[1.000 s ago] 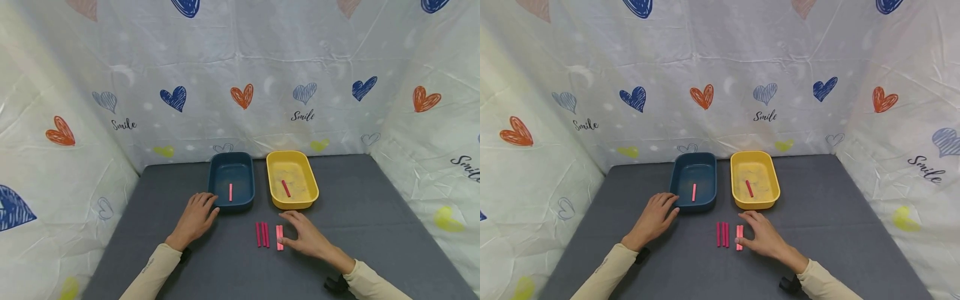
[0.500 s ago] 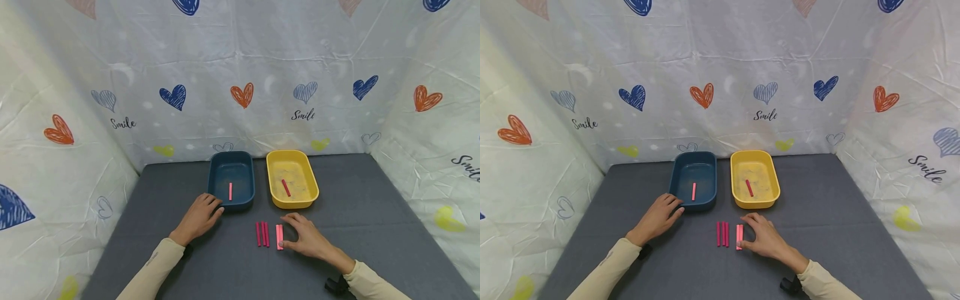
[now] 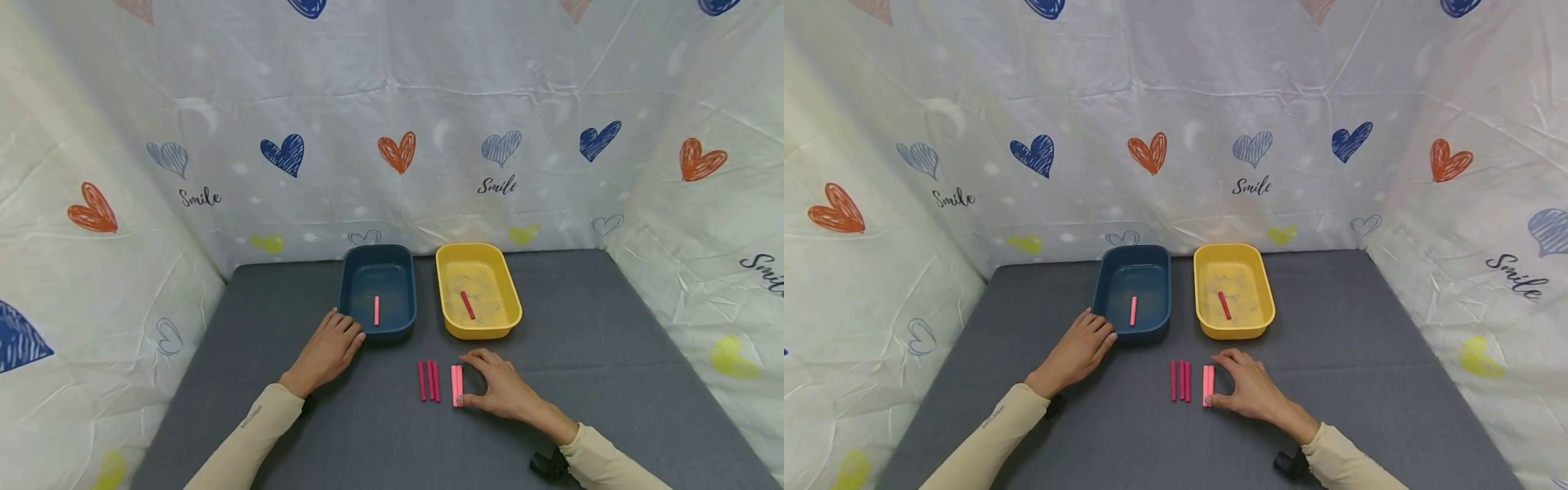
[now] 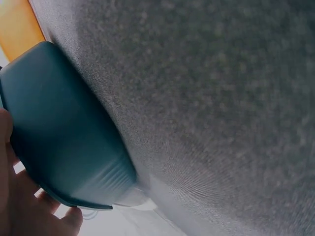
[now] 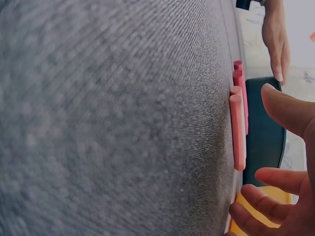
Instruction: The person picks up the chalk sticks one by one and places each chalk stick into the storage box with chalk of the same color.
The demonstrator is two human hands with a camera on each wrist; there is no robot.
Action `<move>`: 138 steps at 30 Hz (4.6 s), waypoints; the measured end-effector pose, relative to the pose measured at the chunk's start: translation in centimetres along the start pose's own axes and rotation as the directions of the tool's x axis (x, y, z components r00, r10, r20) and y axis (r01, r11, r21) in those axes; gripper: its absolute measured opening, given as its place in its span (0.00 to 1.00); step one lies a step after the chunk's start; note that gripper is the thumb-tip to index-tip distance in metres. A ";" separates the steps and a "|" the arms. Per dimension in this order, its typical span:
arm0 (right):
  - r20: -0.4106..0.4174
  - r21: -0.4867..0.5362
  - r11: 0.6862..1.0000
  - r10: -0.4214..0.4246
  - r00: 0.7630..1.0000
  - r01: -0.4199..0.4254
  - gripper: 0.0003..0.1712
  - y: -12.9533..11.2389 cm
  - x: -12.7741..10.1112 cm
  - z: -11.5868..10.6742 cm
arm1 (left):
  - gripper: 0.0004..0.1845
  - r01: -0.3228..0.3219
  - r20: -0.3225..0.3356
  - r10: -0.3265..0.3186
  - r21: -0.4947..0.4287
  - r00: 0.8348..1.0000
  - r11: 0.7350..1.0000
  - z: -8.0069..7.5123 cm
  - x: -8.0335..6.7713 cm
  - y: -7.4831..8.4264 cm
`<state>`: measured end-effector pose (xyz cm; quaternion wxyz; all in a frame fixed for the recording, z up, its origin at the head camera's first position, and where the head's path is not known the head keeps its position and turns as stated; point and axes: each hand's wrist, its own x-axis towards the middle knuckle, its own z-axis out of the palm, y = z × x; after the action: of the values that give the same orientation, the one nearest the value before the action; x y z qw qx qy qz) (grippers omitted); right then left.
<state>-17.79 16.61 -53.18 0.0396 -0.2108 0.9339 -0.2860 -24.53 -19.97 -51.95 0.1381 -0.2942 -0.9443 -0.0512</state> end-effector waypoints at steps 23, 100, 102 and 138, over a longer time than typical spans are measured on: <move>0.019 -0.075 0.997 0.002 1.000 -0.001 0.44 0.3 0.0 0.5 | 0.13 -0.017 0.007 0.017 -0.014 1.000 1.000 0.2 0.1 -0.1; -0.142 -0.052 0.977 -0.214 0.967 0.208 0.47 -6.3 10.1 -8.3 | 0.13 -0.017 -0.025 0.016 -0.007 1.000 1.000 0.5 -0.6 -0.3; -0.133 -0.054 0.979 -0.203 0.970 0.198 0.47 -6.5 10.4 -8.4 | 0.12 -0.017 -0.029 0.017 -0.011 0.999 1.000 0.5 -0.5 -0.3; -0.022 0.063 0.992 -0.110 0.994 0.112 0.46 -8.8 17.8 -6.3 | 0.12 -0.016 -0.016 0.016 -0.023 1.000 1.000 0.1 -0.1 0.0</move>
<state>-31.88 5.86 -42.26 0.0216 -0.2583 0.9114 -0.3197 -24.45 -19.99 -52.10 0.1428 -0.3028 -0.9402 -0.0633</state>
